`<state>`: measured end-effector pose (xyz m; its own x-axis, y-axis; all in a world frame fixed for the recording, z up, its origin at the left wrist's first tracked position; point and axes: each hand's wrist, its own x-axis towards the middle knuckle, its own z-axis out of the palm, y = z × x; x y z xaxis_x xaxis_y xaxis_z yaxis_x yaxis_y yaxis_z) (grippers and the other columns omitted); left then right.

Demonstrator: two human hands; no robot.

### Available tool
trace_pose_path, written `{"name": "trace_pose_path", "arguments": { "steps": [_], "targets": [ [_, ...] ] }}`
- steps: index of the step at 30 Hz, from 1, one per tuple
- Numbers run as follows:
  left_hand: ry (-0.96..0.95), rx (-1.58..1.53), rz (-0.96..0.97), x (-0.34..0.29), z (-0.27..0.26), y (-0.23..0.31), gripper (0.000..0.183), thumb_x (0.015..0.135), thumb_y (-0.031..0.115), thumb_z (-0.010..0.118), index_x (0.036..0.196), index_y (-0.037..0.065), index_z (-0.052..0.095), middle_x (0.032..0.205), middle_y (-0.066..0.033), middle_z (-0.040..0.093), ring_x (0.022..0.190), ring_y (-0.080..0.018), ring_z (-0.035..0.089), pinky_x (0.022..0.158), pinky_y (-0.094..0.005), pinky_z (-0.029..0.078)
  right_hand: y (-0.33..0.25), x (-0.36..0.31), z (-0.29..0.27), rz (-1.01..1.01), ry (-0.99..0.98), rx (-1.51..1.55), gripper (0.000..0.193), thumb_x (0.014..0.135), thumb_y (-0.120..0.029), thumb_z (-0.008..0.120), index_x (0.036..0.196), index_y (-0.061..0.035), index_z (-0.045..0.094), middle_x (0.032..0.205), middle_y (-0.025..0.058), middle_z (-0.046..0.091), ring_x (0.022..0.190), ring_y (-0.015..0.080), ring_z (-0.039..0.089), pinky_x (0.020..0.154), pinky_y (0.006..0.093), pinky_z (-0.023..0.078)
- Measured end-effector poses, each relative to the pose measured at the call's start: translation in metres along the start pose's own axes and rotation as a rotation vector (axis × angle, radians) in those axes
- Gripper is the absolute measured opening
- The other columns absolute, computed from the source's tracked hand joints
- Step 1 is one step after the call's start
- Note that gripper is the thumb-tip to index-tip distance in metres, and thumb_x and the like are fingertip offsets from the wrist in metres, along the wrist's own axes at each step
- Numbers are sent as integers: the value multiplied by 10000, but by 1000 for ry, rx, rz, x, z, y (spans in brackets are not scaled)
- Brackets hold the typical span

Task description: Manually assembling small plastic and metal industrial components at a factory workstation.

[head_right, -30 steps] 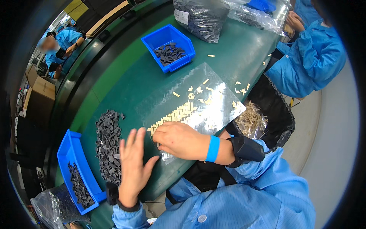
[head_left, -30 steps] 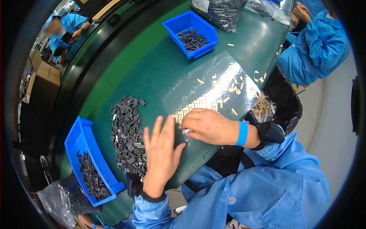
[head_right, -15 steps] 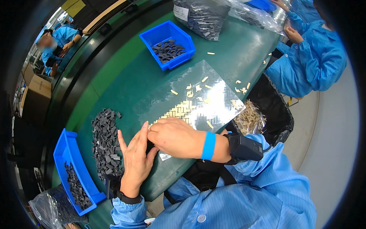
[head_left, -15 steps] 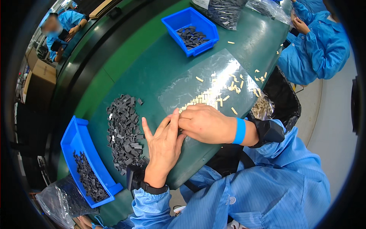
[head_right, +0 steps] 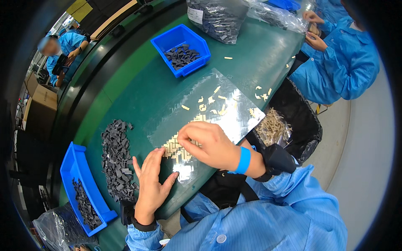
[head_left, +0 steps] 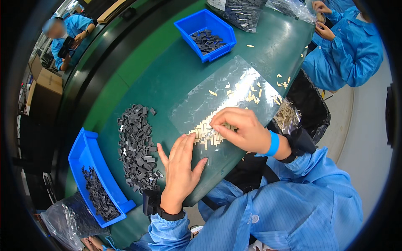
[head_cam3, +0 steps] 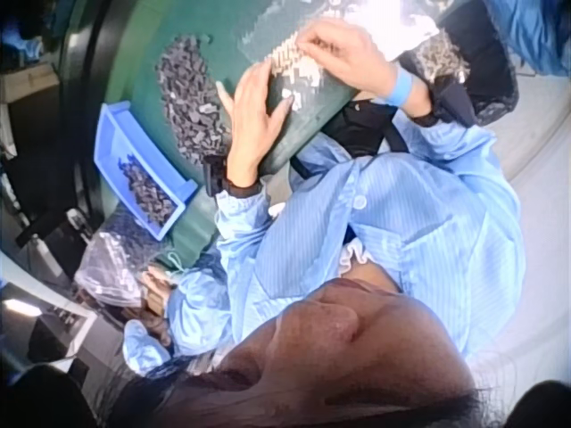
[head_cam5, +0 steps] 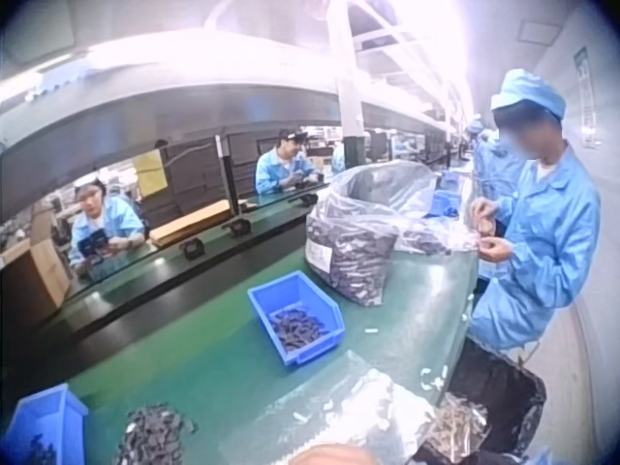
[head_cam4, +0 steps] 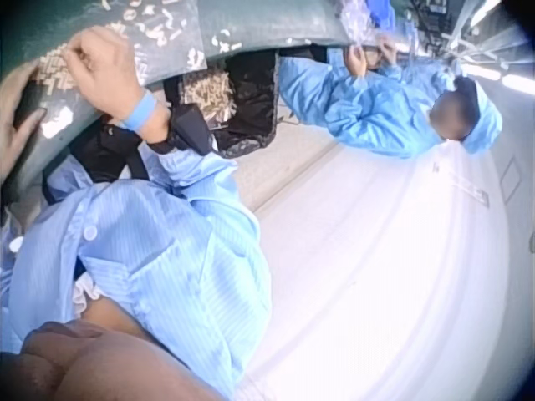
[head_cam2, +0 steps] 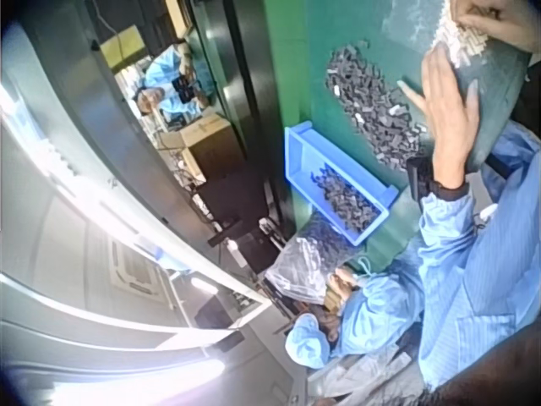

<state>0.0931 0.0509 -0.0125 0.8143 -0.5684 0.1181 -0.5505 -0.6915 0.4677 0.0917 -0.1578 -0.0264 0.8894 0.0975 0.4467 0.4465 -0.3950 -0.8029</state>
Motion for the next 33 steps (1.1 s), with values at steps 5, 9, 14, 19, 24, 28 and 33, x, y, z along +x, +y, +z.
{"name": "trace_pose_path", "arguments": {
  "steps": [5, 9, 14, 19, 24, 28, 33],
  "targets": [
    [105, 52, 66, 4, -6, 6, 445, 630, 143, 702, 1057, 74, 595, 1157, -84, 543, 1157, -301, 462, 1044, -523, 144, -14, -12, 1, -240, 108, -145, 135, 685, -6, 657, 792, -22, 576, 863, 88, 618, 775, 265, 592, 660, 368, 472],
    [197, -394, 175, -6, -14, 14, 305, 690, 124, 657, 957, -22, 638, 995, -164, 605, 1003, -312, 553, 924, -418, 369, -29, -20, 6, -448, 139, -194, 183, 651, -24, 674, 813, -17, 589, 899, 120, 604, 799, 267, 590, 694, 397, 479],
    [175, -888, -119, -26, -15, 45, 267, 770, 29, 675, 1019, -53, 624, 981, -180, 635, 861, -216, 605, 771, -297, 467, -44, -25, 10, -519, 101, -181, 179, 692, -61, 661, 855, -17, 601, 974, 108, 608, 856, 248, 593, 747, 397, 480],
    [193, -1079, -220, -36, -9, 42, 175, 817, 9, 631, 978, -58, 640, 930, -154, 648, 794, -162, 615, 707, -246, 484, -50, -21, 4, -273, -6, 207, 164, 711, -46, 659, 865, -37, 605, 943, 66, 597, 773, 241, 577, 689, 348, 446],
    [152, -979, -216, -31, -17, 54, 150, 828, -17, 597, 964, -62, 640, 885, -144, 653, 757, -170, 630, 684, -252, 500, -46, -19, -4, -276, -96, 152, 146, 760, -84, 669, 886, -25, 627, 921, 92, 618, 786, 225, 589, 716, 355, 443],
    [155, -851, -226, -29, -18, 61, 144, 828, -28, 581, 958, -61, 636, 858, -146, 655, 730, -170, 640, 672, -250, 505, -49, -18, -8, -275, -165, 50, 118, 769, -101, 662, 849, -30, 613, 913, 77, 615, 808, 217, 579, 749, 357, 423],
    [149, -639, -109, -28, -11, 61, 115, 829, -28, 577, 925, -68, 627, 841, -151, 655, 707, -175, 645, 658, -257, 507, -47, -19, -14, -201, -201, 63, 79, 784, -98, 641, 817, -37, 603, 915, 63, 607, 831, 223, 575, 761, 355, 424]
  ]
}}
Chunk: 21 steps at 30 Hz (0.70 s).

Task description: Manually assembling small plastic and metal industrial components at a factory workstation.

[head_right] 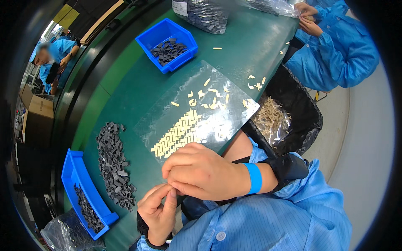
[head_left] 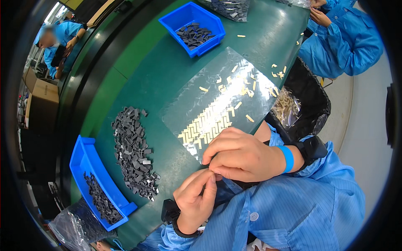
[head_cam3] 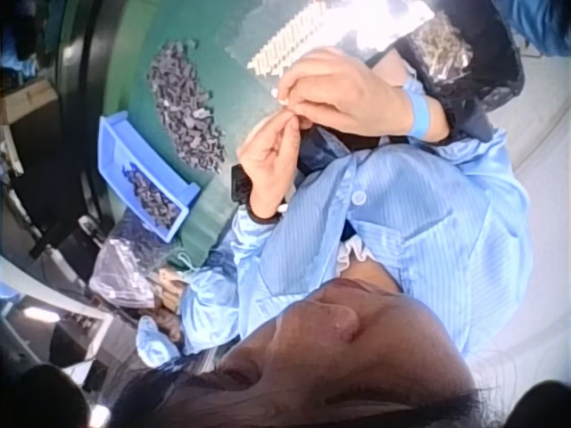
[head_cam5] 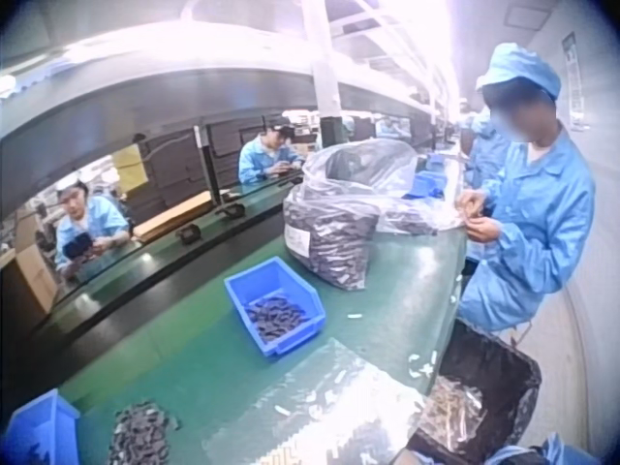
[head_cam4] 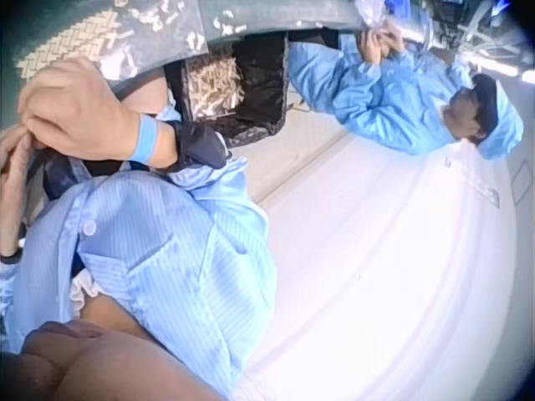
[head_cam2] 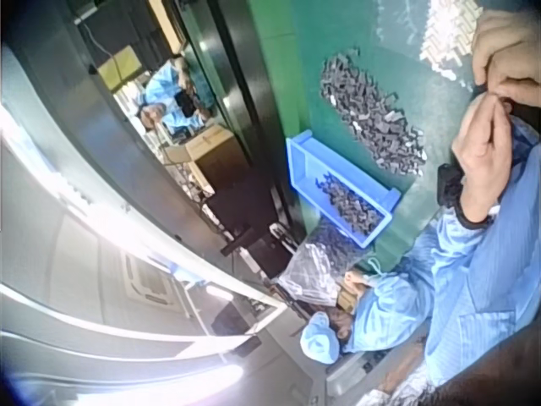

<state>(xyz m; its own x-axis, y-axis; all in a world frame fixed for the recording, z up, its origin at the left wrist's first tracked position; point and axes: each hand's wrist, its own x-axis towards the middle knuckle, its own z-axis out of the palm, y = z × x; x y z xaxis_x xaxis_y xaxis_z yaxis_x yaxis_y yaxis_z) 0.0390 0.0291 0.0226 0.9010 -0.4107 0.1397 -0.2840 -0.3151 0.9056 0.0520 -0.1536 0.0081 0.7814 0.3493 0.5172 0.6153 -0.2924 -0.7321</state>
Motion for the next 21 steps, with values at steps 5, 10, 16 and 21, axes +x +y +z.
{"name": "trace_pose_path", "arguments": {
  "steps": [5, 10, 16, 21],
  "targets": [
    [-23, -375, -238, -6, -4, -8, 113, 845, -5, 575, 913, -83, 621, 841, -153, 656, 700, -196, 650, 657, -274, 511, 18, 7, -32, 49, 136, -430, 32, 773, -66, 619, 797, -53, 601, 767, 71, 581, 716, 261, 562, 644, 338, 442],
    [64, -665, -389, 0, -2, -3, 177, 873, 63, 571, 942, -92, 619, 845, -158, 659, 695, -204, 653, 684, -289, 513, 37, -1, -53, 153, 253, -746, 126, 720, -66, 619, 839, -31, 599, 904, 91, 577, 812, 256, 558, 673, 349, 431],
    [141, -703, -388, -6, 1, -4, 228, 918, 119, 512, 989, -69, 619, 835, -140, 659, 744, -182, 638, 705, -271, 501, 3, 13, 6, 187, 26, 200, 193, 715, -122, 710, 849, -11, 625, 936, 98, 579, 878, 235, 569, 760, 327, 449],
    [62, -904, -235, 1, 35, -15, 209, 920, 112, 500, 1008, -44, 609, 820, -69, 636, 750, -97, 601, 674, -213, 474, -8, -12, 8, 385, 226, 232, 68, 744, -28, 592, 787, 20, 569, 875, 113, 499, 764, 170, 493, 677, 258, 407]
  ]
}}
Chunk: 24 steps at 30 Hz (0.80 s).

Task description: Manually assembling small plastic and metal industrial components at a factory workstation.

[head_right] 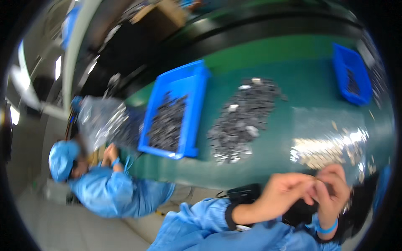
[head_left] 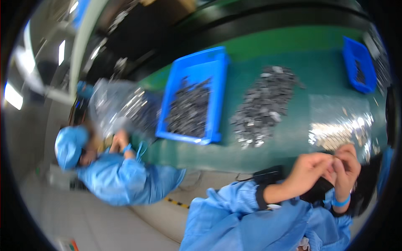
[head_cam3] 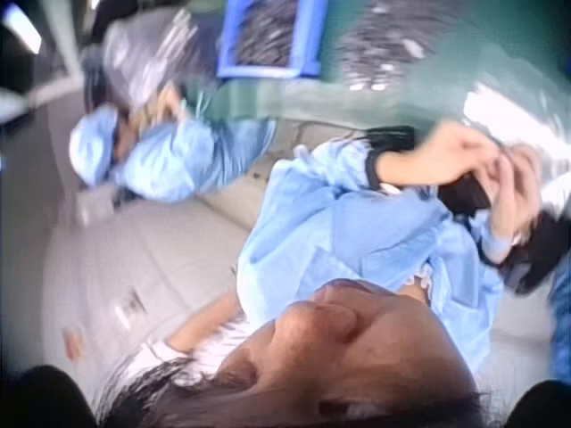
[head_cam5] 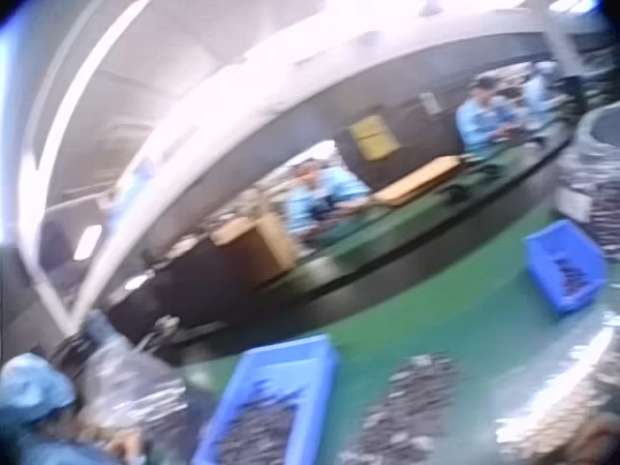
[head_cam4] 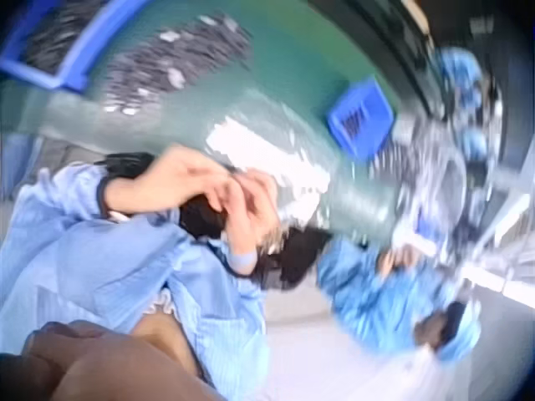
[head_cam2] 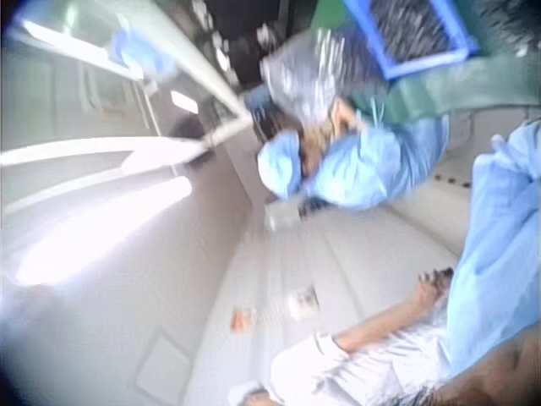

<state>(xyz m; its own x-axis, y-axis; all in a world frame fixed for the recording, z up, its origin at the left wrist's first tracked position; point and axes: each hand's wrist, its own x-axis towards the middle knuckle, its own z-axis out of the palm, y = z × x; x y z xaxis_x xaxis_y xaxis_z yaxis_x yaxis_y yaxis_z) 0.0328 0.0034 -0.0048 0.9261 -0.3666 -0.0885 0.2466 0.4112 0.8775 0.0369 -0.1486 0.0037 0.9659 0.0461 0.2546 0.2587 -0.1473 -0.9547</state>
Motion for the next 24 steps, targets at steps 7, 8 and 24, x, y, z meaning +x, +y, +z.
{"name": "trace_pose_path", "arguments": {
  "steps": [7, 8, 24],
  "targets": [
    [196, 200, 172, -10, 2, 5, 193, 846, 73, 604, 1004, -37, 623, 858, -69, 632, 770, -108, 595, 683, -214, 467, -12, 14, -4, -127, -196, -189, 97, 740, -70, 625, 764, 7, 570, 825, 112, 509, 758, 202, 494, 675, 285, 392],
    [198, 339, 236, -16, -5, 13, 175, 828, 50, 616, 987, -19, 643, 908, -94, 642, 824, -142, 602, 715, -241, 474, -18, 13, 2, -148, -191, -261, 109, 725, -75, 641, 759, 7, 579, 807, 116, 519, 747, 215, 506, 665, 295, 399],
    [257, 216, 258, -9, 0, 17, 105, 804, -14, 607, 896, -61, 629, 997, -144, 563, 887, -181, 551, 808, -270, 450, -7, 6, 2, -233, -116, -92, 112, 759, -85, 680, 859, -43, 653, 820, 36, 589, 765, 176, 557, 737, 309, 383]
  ]
}}
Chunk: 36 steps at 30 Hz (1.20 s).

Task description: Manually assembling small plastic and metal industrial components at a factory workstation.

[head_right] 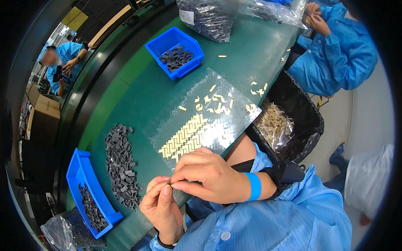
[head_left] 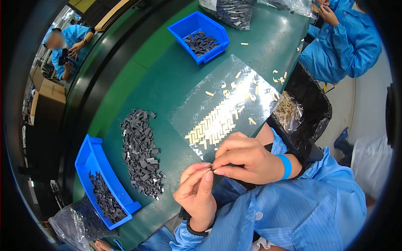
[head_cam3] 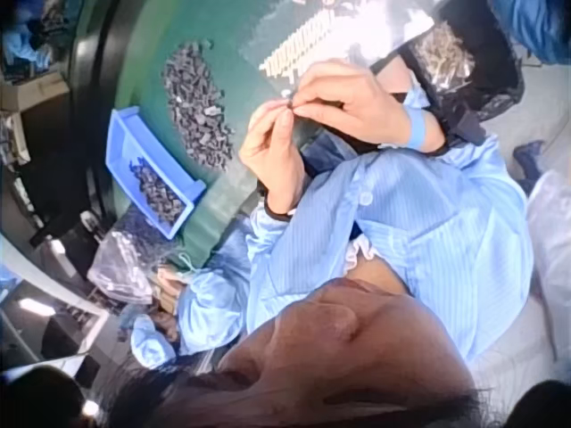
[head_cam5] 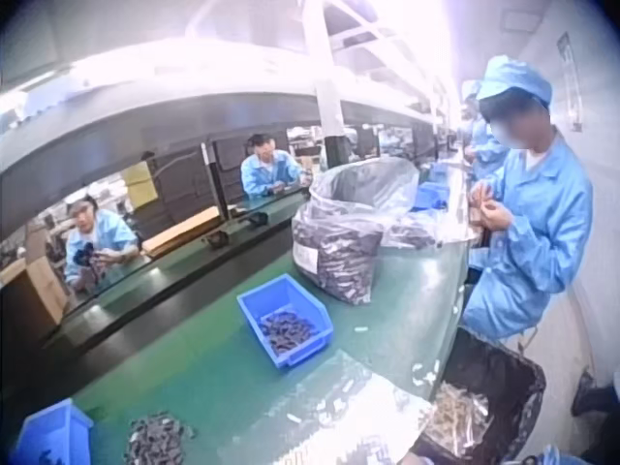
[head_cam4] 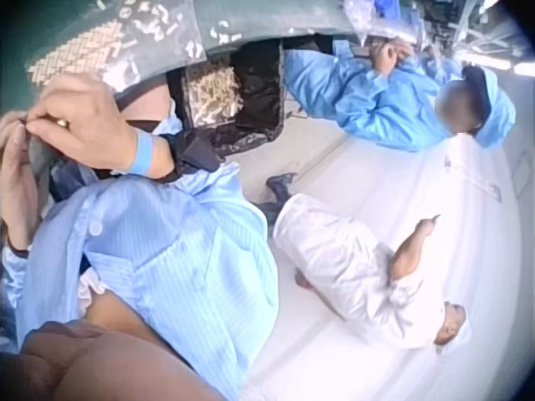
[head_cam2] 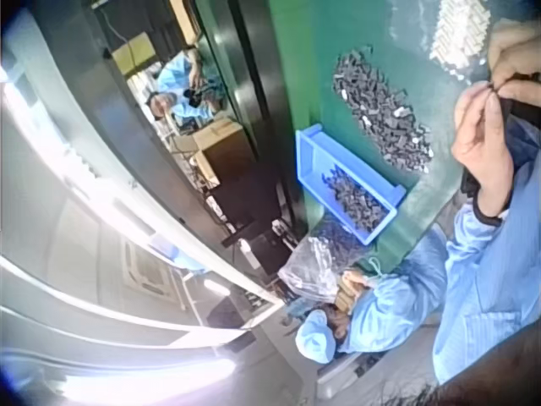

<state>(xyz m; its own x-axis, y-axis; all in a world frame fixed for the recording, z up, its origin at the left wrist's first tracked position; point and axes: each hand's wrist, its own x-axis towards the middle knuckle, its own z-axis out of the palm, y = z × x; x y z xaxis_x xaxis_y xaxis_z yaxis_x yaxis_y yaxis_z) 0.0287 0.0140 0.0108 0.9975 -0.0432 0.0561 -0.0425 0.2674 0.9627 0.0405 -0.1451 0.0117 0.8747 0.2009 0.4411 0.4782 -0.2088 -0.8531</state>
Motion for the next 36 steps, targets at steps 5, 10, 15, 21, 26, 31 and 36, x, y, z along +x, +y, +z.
{"name": "trace_pose_path", "arguments": {
  "steps": [5, 10, 15, 21, 26, 31, 36],
  "targets": [
    [-21, 41, -5, 0, 1, 2, 105, 802, -4, 614, 891, -57, 630, 1011, -133, 549, 936, -192, 525, 855, -297, 424, 4, -2, 7, -30, 40, -60, 64, 782, -127, 623, 816, -73, 620, 809, 11, 557, 742, 162, 536, 728, 306, 349],
    [-74, -59, -149, 2, -5, 0, 105, 814, -3, 605, 901, -45, 646, 1051, -129, 542, 947, -184, 536, 859, -287, 419, 4, -2, 5, -21, 29, -67, 69, 742, -77, 636, 807, -58, 621, 810, 17, 570, 716, 156, 541, 717, 304, 353],
    [-90, -384, -365, 4, -5, 1, 124, 843, 66, 578, 885, -41, 624, 1051, -111, 526, 940, -192, 521, 865, -332, 414, 7, 2, -6, 46, -39, -19, 101, 725, -31, 640, 824, -51, 637, 811, 25, 586, 711, 159, 560, 728, 305, 363],
    [-45, -322, -307, 6, -7, 2, 137, 848, 86, 565, 859, -41, 614, 1040, -121, 525, 931, -201, 525, 869, -341, 418, 3, 8, 0, -18, 14, -46, 61, 717, -100, 646, 755, -81, 602, 753, 4, 561, 675, 165, 544, 654, 295, 368],
    [-34, 19, -124, 7, -15, -6, 131, 808, -38, 579, 913, -49, 656, 1063, -135, 561, 964, -194, 543, 842, -284, 429, 7, 19, 7, -16, -84, -112, 114, 741, -109, 665, 832, -49, 634, 791, 43, 595, 722, 198, 571, 701, 320, 393],
    [-159, -385, -335, 6, -3, -15, 138, 842, 37, 591, 950, -33, 643, 1091, -96, 543, 975, -156, 519, 854, -259, 405, -1, 4, -6, 170, -22, 68, 93, 765, -73, 614, 784, 17, 625, 733, 95, 566, 657, 172, 530, 591, 264, 399],
    [44, 14, 67, 7, -14, 6, 108, 802, -32, 604, 899, -30, 649, 1018, -96, 561, 907, -167, 540, 781, -265, 435, 18, 32, -43, 123, 53, -492, 123, 769, -22, 601, 667, 15, 543, 624, 81, 502, 574, 180, 474, 534, 274, 342]
  ]
}}
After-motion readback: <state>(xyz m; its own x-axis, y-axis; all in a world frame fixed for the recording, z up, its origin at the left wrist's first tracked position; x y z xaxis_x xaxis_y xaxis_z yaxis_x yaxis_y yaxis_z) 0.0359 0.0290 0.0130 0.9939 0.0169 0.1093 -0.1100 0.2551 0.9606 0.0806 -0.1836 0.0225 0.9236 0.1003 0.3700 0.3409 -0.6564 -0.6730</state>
